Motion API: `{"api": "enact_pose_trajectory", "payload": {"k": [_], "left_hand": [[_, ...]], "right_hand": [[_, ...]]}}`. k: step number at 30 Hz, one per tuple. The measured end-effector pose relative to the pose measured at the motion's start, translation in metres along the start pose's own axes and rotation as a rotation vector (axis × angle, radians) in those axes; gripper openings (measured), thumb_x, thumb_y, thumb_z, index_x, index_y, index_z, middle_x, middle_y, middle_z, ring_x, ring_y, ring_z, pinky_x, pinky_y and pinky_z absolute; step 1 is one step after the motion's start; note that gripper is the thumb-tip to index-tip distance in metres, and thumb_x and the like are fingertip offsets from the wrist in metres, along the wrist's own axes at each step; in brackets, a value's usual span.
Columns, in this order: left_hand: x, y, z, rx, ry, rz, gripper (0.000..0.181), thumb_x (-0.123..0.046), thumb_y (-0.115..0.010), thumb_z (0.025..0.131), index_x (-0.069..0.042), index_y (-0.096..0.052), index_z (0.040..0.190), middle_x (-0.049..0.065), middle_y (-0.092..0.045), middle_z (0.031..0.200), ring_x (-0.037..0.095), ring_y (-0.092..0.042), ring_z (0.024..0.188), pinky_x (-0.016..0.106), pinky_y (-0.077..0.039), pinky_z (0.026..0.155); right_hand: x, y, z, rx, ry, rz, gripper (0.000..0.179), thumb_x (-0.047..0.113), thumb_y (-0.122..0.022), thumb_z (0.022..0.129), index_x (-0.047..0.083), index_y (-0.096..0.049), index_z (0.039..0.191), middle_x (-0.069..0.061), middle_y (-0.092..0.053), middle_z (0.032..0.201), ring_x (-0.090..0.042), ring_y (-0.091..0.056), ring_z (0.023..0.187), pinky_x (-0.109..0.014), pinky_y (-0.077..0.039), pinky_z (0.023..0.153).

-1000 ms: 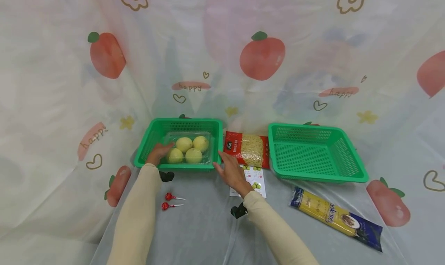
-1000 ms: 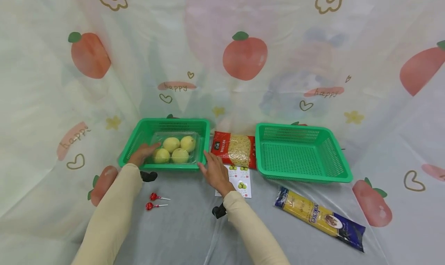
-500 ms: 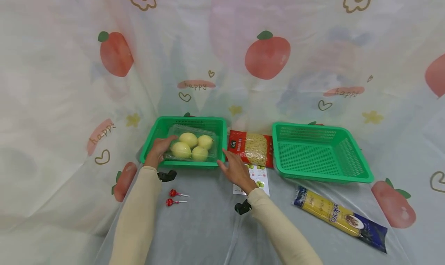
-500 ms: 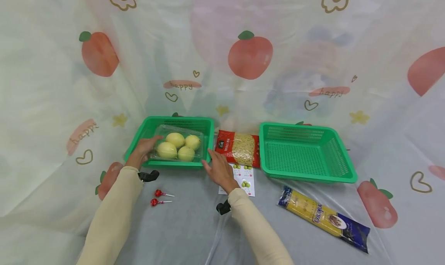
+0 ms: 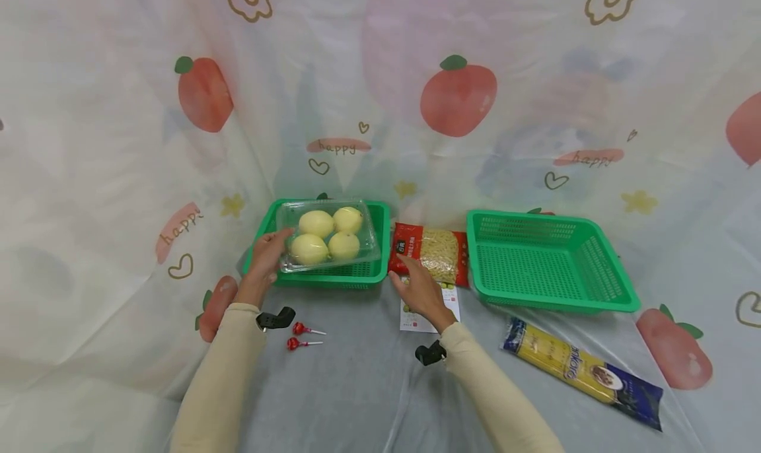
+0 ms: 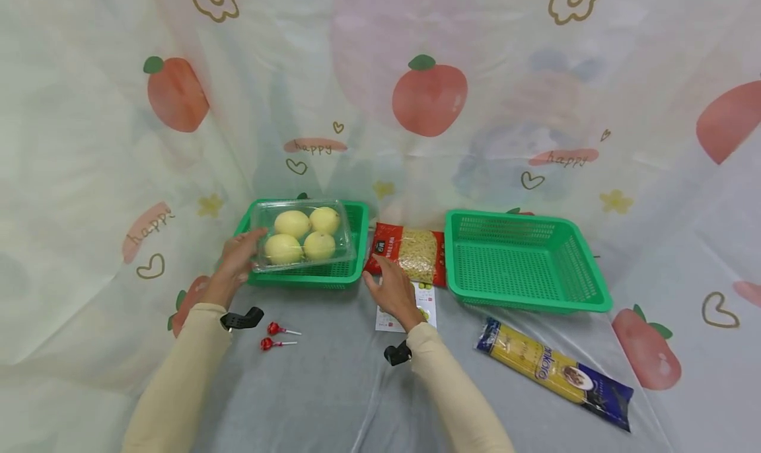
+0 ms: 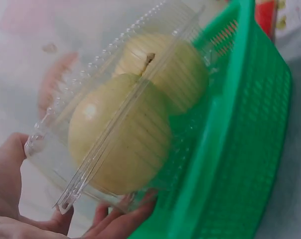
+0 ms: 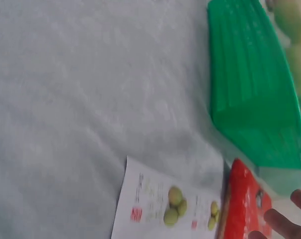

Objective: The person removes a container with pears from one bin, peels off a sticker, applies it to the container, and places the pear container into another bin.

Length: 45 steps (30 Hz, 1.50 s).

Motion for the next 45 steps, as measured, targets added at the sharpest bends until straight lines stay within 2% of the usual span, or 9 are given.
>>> {"api": "enact_pose_trajectory", "payload": {"k": [3, 7, 11, 16, 18, 23, 27, 33, 45], "left_hand": [[-0.007, -0.002, -0.013, 0.031, -0.023, -0.067, 0.057, -0.044, -0.07, 0.101, -0.006, -0.055, 0.14, 0.003, -0.05, 0.128, 0.01, -0.059, 0.087, 0.025, -0.06, 0.066], [-0.006, -0.007, -0.036, 0.029, -0.035, -0.123, 0.047, -0.044, -0.07, 0.1, -0.01, -0.058, 0.131, 0.002, -0.048, 0.129, 0.013, -0.056, 0.095, 0.027, -0.062, 0.071], [0.002, -0.012, -0.061, 0.009, -0.051, -0.143, 0.031, -0.043, -0.069, 0.101, -0.015, -0.061, 0.11, -0.002, -0.049, 0.127, 0.014, -0.05, 0.105, 0.024, -0.053, 0.079], [0.018, -0.018, -0.095, 0.024, -0.055, -0.119, 0.03, -0.039, -0.066, 0.104, -0.013, -0.055, 0.109, 0.002, -0.044, 0.132, 0.017, -0.036, 0.122, 0.031, -0.039, 0.093], [0.028, -0.02, -0.111, 0.032, -0.049, -0.112, 0.03, -0.037, -0.065, 0.105, -0.01, -0.054, 0.112, 0.002, -0.045, 0.128, 0.015, -0.039, 0.118, 0.029, -0.04, 0.092], [0.065, -0.028, -0.151, 0.012, -0.005, -0.091, 0.028, -0.033, -0.068, 0.104, -0.008, -0.056, 0.11, -0.002, -0.051, 0.096, 0.007, -0.048, 0.075, 0.022, -0.045, 0.063], [0.1, -0.035, -0.174, 0.006, 0.02, -0.076, 0.027, -0.03, -0.069, 0.104, -0.009, -0.054, 0.107, -0.004, -0.051, 0.093, 0.007, -0.047, 0.075, 0.023, -0.043, 0.064], [0.138, -0.054, -0.181, 0.042, 0.028, -0.096, 0.023, -0.023, -0.073, 0.1, -0.009, -0.057, 0.109, -0.004, -0.065, 0.1, 0.01, -0.056, 0.084, 0.024, -0.048, 0.069], [0.159, -0.089, -0.161, 0.13, 0.017, -0.106, 0.025, -0.021, -0.075, 0.097, -0.006, -0.057, 0.106, -0.003, -0.061, 0.089, 0.008, -0.051, 0.074, 0.023, -0.044, 0.061]], "right_hand": [[-0.01, 0.008, 0.0, -0.004, -0.039, 0.0, 0.064, 0.047, -0.062, 0.106, 0.016, -0.048, 0.16, -0.01, -0.049, 0.161, -0.036, -0.046, 0.149, -0.062, -0.043, 0.115], [-0.024, 0.019, -0.001, -0.012, -0.084, -0.008, 0.064, 0.046, -0.061, 0.106, 0.015, -0.047, 0.16, -0.012, -0.048, 0.161, -0.036, -0.047, 0.148, -0.061, -0.043, 0.117], [-0.035, 0.028, -0.002, -0.036, -0.086, -0.006, 0.06, 0.039, -0.062, 0.107, 0.011, -0.048, 0.159, -0.015, -0.05, 0.159, -0.036, -0.047, 0.147, -0.06, -0.041, 0.118], [-0.047, 0.037, -0.007, -0.049, -0.072, -0.012, 0.055, 0.031, -0.064, 0.107, 0.009, -0.051, 0.156, -0.018, -0.052, 0.157, -0.038, -0.047, 0.147, -0.061, -0.041, 0.118], [-0.051, 0.041, -0.01, -0.043, -0.051, -0.024, 0.054, 0.028, -0.064, 0.107, 0.008, -0.052, 0.155, -0.019, -0.053, 0.156, -0.039, -0.05, 0.144, -0.061, -0.044, 0.115], [-0.061, 0.044, -0.019, 0.0, -0.002, -0.04, 0.047, 0.019, -0.064, 0.106, 0.001, -0.057, 0.149, -0.023, -0.062, 0.143, -0.042, -0.061, 0.13, -0.06, -0.052, 0.103], [-0.072, 0.043, -0.026, 0.055, -0.003, -0.055, 0.041, 0.015, -0.064, 0.105, -0.002, -0.061, 0.142, -0.025, -0.068, 0.131, -0.042, -0.067, 0.116, -0.058, -0.056, 0.095], [-0.09, 0.041, -0.034, 0.077, -0.018, -0.131, 0.033, 0.011, -0.067, 0.101, -0.003, -0.067, 0.131, -0.023, -0.072, 0.117, -0.037, -0.069, 0.106, -0.054, -0.058, 0.088], [-0.108, 0.039, -0.046, 0.121, -0.04, -0.215, 0.026, 0.013, -0.074, 0.097, -0.002, -0.072, 0.119, -0.016, -0.071, 0.107, -0.032, -0.069, 0.098, -0.051, -0.058, 0.084]]}}
Point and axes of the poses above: each hand's wrist, its own z-axis towards the middle knuckle, its own y-axis out of the back of the hand, x = y × z, the point moved 6 cm from there along z, towards the middle knuckle
